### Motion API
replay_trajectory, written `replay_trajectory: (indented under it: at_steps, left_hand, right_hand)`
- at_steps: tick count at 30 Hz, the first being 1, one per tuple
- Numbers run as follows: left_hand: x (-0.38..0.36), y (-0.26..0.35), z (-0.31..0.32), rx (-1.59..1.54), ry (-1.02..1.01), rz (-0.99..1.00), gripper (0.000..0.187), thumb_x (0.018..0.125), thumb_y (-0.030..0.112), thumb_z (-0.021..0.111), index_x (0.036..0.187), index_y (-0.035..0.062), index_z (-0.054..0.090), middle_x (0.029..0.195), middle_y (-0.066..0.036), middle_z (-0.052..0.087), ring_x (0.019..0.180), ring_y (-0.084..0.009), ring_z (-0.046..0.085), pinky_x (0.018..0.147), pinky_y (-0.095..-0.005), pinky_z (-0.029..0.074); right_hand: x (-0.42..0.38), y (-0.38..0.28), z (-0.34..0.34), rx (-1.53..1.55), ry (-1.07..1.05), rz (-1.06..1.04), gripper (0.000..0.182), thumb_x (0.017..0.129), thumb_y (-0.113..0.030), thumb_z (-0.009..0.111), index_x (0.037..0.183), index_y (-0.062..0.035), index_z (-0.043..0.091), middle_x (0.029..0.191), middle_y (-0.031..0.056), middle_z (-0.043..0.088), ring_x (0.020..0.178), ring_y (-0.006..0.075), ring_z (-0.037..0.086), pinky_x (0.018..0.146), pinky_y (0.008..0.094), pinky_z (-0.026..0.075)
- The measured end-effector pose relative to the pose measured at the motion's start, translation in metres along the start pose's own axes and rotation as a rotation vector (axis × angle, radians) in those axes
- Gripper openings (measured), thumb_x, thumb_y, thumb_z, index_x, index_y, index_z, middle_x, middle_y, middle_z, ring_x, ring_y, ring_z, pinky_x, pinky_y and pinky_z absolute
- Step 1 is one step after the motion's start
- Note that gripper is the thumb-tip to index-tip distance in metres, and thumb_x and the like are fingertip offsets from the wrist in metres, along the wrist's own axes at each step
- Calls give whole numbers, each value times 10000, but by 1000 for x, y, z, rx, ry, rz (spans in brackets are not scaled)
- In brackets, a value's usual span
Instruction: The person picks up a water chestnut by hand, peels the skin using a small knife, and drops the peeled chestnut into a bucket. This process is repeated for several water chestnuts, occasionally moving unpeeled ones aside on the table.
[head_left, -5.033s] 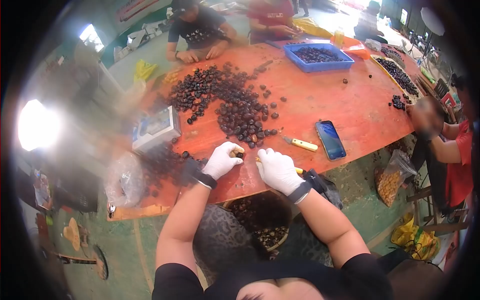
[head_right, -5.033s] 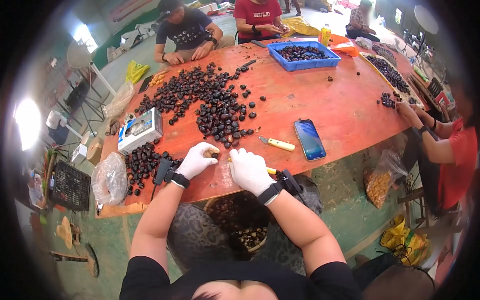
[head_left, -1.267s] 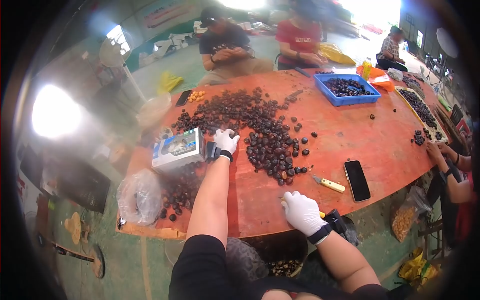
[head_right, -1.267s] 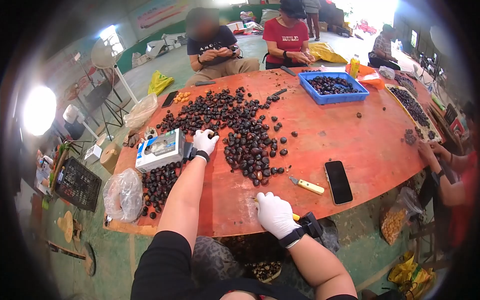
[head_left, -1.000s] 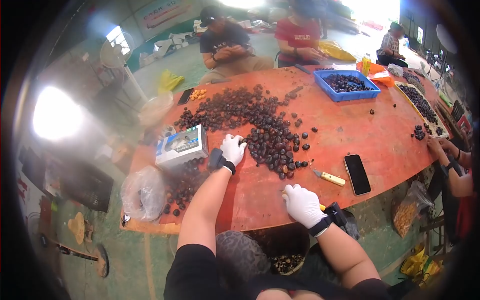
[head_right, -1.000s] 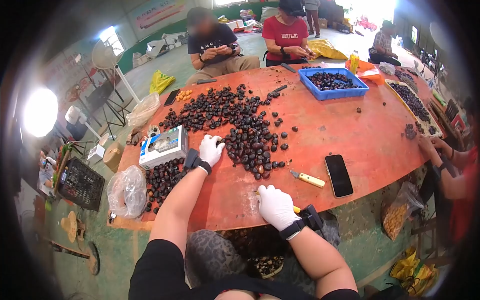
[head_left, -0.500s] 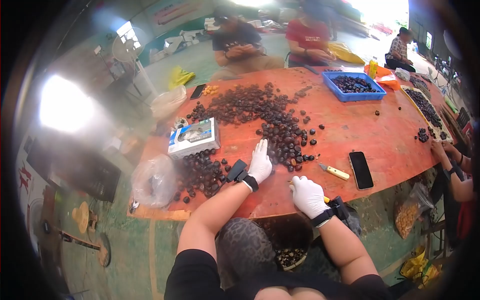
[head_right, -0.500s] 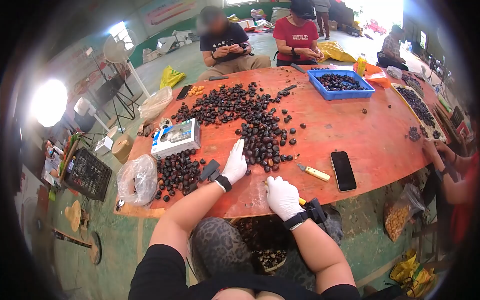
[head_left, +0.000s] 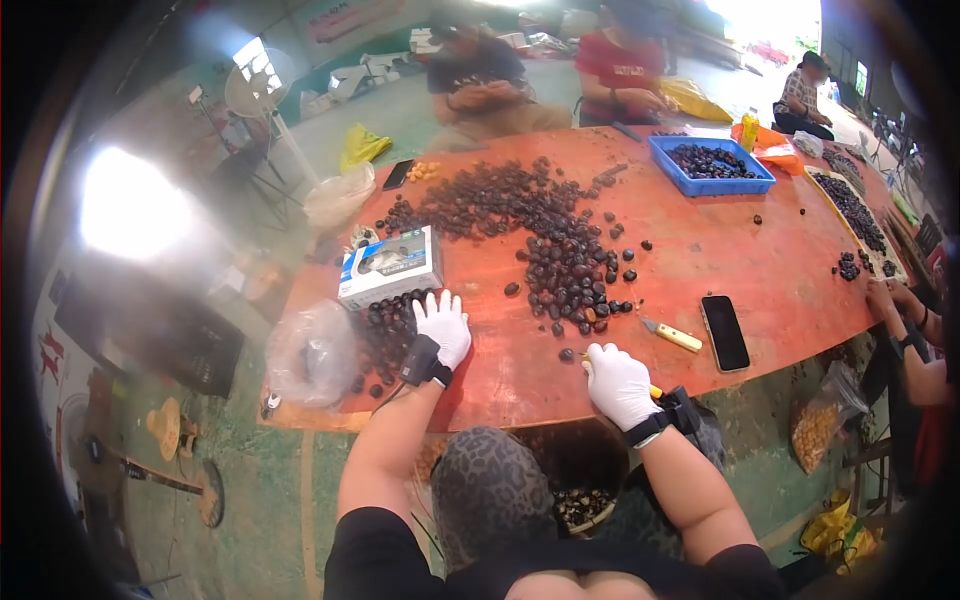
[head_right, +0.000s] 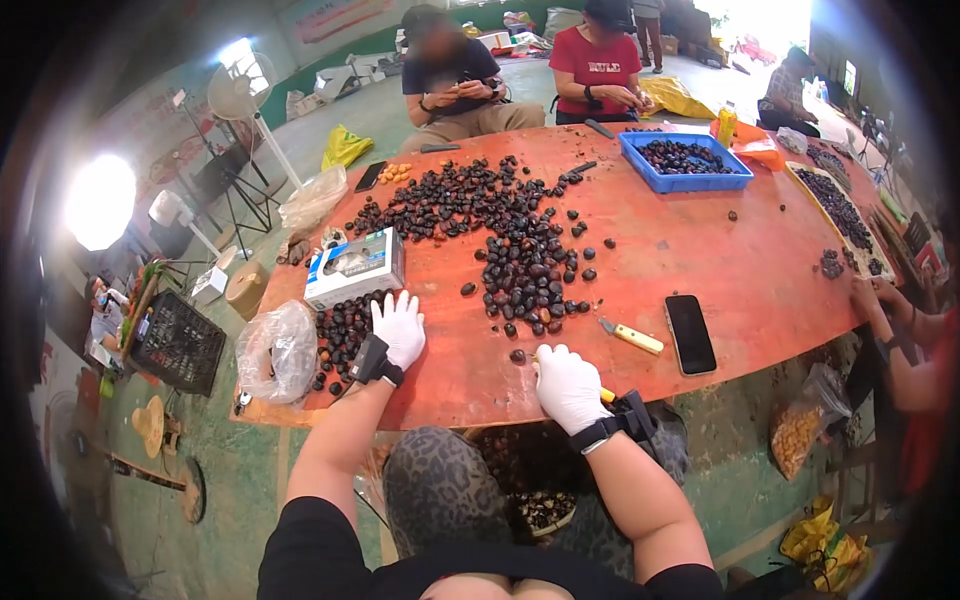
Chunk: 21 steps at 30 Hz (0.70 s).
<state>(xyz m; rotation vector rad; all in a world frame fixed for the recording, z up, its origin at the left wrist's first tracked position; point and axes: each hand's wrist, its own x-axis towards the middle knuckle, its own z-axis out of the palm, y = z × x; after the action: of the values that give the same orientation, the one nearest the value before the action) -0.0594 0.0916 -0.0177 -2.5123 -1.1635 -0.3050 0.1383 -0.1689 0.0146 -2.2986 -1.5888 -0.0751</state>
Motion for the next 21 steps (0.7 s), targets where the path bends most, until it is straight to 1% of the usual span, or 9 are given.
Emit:
replay_trajectory:
  at_steps: [2, 8, 9, 10, 12, 15, 18, 19, 21]
  left_hand:
    - [3, -7, 4, -54, -44, -18, 466, 954, 311, 492, 1343, 64, 559, 1402, -147, 523, 1350, -389, 400, 1130, -613, 226]
    - [10, 11, -17, -40, 87, 9, 436, 911, 290, 572, 1287, 71, 578, 1288, -134, 568, 1275, -363, 453, 1092, -601, 274]
    - [17, 17, -17, -169, 143, 66, 457, 883, 272, 623, 1293, 77, 575, 1252, -115, 585, 1236, -316, 488, 1061, -571, 324]
    - [26, 27, -20, -342, 122, 75, 465, 848, 238, 674, 1275, 78, 586, 1205, -98, 612, 1169, -294, 536, 999, -493, 409]
    - [41, 44, -8, -618, 258, 149, 426, 833, 187, 704, 1231, 60, 619, 1127, -118, 647, 1077, -324, 577, 932, -428, 469]
    - [53, 63, -14, -608, 107, 109, 385, 810, 168, 719, 1179, 94, 635, 1062, -103, 642, 1046, -333, 580, 895, -421, 485]
    - [49, 66, -6, -670, 104, 57, 314, 803, 132, 722, 1104, 88, 640, 1037, -112, 638, 1017, -318, 587, 886, -434, 491]
    - [42, 69, -12, -773, 151, 54, 270, 799, 91, 713, 1050, 72, 617, 1004, -133, 635, 956, -328, 604, 842, -428, 503]
    - [18, 79, -45, -1094, -60, 2, 256, 827, 82, 672, 1068, 53, 589, 926, -108, 602, 837, -244, 600, 778, -354, 503]
  right_hand:
    - [-1, 0, 1, -5, 9, -2, 187, 924, -262, 593, 975, -84, 569, 879, 143, 620, 808, 325, 668, 639, 447, 544]
    - [0, -1, -2, 3, -3, -5, 169, 906, -239, 603, 968, -85, 568, 881, 143, 620, 809, 325, 669, 641, 445, 544]
    - [0, 0, -1, 9, -2, -8, 168, 903, -236, 605, 966, -85, 568, 880, 143, 621, 810, 326, 669, 642, 445, 545]
    - [0, 1, 0, 16, -2, -10, 166, 900, -233, 607, 964, -86, 568, 879, 143, 621, 811, 327, 669, 643, 445, 545]
    - [1, 1, 2, 20, 19, -6, 164, 904, -239, 612, 956, -88, 572, 858, 143, 622, 788, 334, 664, 630, 449, 536]
    - [0, 1, 2, 23, 25, -1, 165, 905, -242, 613, 954, -89, 574, 850, 143, 623, 780, 341, 659, 628, 455, 530]
    - [-2, 0, -2, 20, 25, -10, 167, 905, -245, 613, 953, -90, 574, 851, 143, 621, 785, 343, 657, 631, 458, 529]
    - [-3, 0, -3, 22, 25, -16, 168, 904, -247, 613, 952, -90, 573, 851, 143, 620, 786, 343, 656, 631, 458, 528]
    - [-2, 1, -5, 40, 22, -18, 169, 904, -250, 614, 946, -92, 571, 850, 141, 618, 790, 341, 655, 630, 460, 527]
